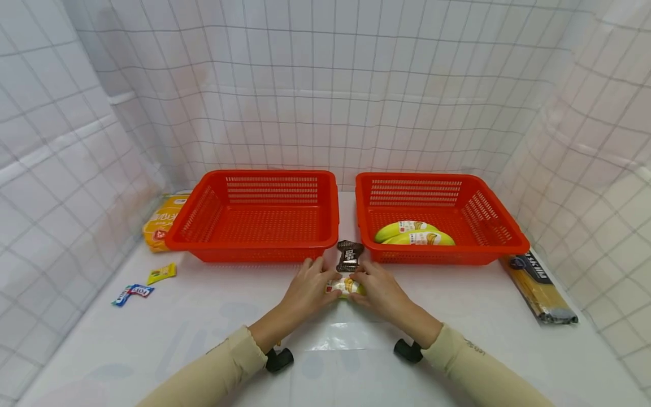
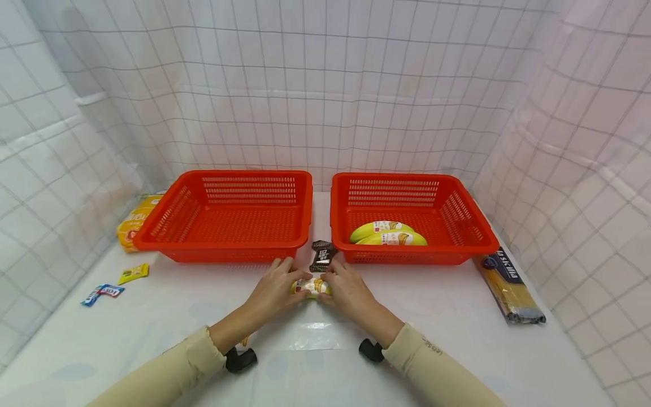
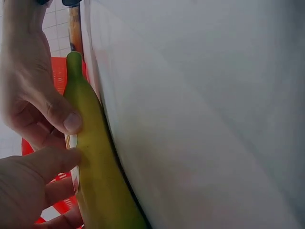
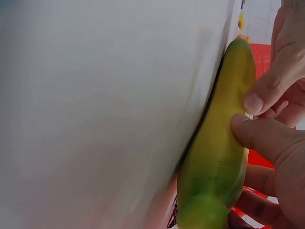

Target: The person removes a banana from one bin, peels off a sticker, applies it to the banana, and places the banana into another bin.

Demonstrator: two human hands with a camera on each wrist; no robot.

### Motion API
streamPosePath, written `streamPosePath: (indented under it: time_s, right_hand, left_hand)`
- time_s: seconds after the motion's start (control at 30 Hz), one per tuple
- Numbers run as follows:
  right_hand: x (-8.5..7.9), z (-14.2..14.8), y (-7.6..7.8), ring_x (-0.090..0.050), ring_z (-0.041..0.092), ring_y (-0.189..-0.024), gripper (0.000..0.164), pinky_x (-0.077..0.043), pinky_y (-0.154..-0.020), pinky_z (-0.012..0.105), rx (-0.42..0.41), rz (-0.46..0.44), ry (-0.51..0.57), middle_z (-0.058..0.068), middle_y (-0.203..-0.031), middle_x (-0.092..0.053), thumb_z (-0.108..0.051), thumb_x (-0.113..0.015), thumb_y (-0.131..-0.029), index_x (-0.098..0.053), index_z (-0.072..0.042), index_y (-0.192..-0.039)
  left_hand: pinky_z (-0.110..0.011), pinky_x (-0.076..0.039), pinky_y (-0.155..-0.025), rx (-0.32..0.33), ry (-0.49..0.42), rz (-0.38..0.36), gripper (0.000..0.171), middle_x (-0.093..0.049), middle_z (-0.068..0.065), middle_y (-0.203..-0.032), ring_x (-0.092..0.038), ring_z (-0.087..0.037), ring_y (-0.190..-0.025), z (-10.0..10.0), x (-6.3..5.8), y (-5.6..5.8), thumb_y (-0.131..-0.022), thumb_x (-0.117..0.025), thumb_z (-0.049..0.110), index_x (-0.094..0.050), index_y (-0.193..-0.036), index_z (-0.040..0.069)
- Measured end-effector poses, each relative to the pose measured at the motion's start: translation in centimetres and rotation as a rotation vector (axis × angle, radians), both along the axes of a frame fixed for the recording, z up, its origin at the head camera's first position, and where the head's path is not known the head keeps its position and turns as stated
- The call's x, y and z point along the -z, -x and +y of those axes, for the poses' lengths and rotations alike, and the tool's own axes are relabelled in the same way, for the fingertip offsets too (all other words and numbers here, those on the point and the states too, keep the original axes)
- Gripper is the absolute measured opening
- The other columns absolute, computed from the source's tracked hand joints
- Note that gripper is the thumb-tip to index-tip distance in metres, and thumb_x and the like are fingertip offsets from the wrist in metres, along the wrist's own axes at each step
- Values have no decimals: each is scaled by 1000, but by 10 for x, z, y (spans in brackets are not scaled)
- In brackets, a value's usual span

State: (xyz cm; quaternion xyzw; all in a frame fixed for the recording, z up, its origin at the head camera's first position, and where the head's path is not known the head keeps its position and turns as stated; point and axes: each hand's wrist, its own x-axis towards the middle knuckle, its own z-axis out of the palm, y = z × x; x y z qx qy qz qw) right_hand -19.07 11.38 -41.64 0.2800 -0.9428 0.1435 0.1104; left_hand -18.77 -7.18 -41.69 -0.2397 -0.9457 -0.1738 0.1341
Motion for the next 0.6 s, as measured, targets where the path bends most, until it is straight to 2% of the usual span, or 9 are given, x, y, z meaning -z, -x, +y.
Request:
streamPosePath:
  time_s: [0.33,0.5,0.6]
  right_hand:
    - [0,-2,1,-51,17,-82,38,-47,-67,32,26,-13,-13,3,-90,-56,-30,-81,-71,-72,-11,-102]
    - [-2,-8,4,-54,17,-87,44,-49,-67,32,17,-12,-42,4,-97,-59,-37,-77,-75,-68,-21,-115]
    - [-2,-10,5,-56,17,-89,40,-49,-68,33,-1,-16,-39,3,-98,-61,-39,-75,-77,-69,-25,-114]
  left_hand:
    - [-32,-45,-71,-25,-20,-39,33,-60,-4,-92,-53,-20,-83,-15,4,-2,-76,-76,30,-73,-103,10]
    - [-33,-46,-71,-10,-16,-29,35,-61,-4,-93,-53,-20,-83,-16,5,-2,-76,-76,32,-72,-104,10]
    - [-32,-46,-70,-9,-11,-34,35,-60,-3,-93,-52,-19,-82,-16,5,-3,-76,-77,32,-72,-104,11]
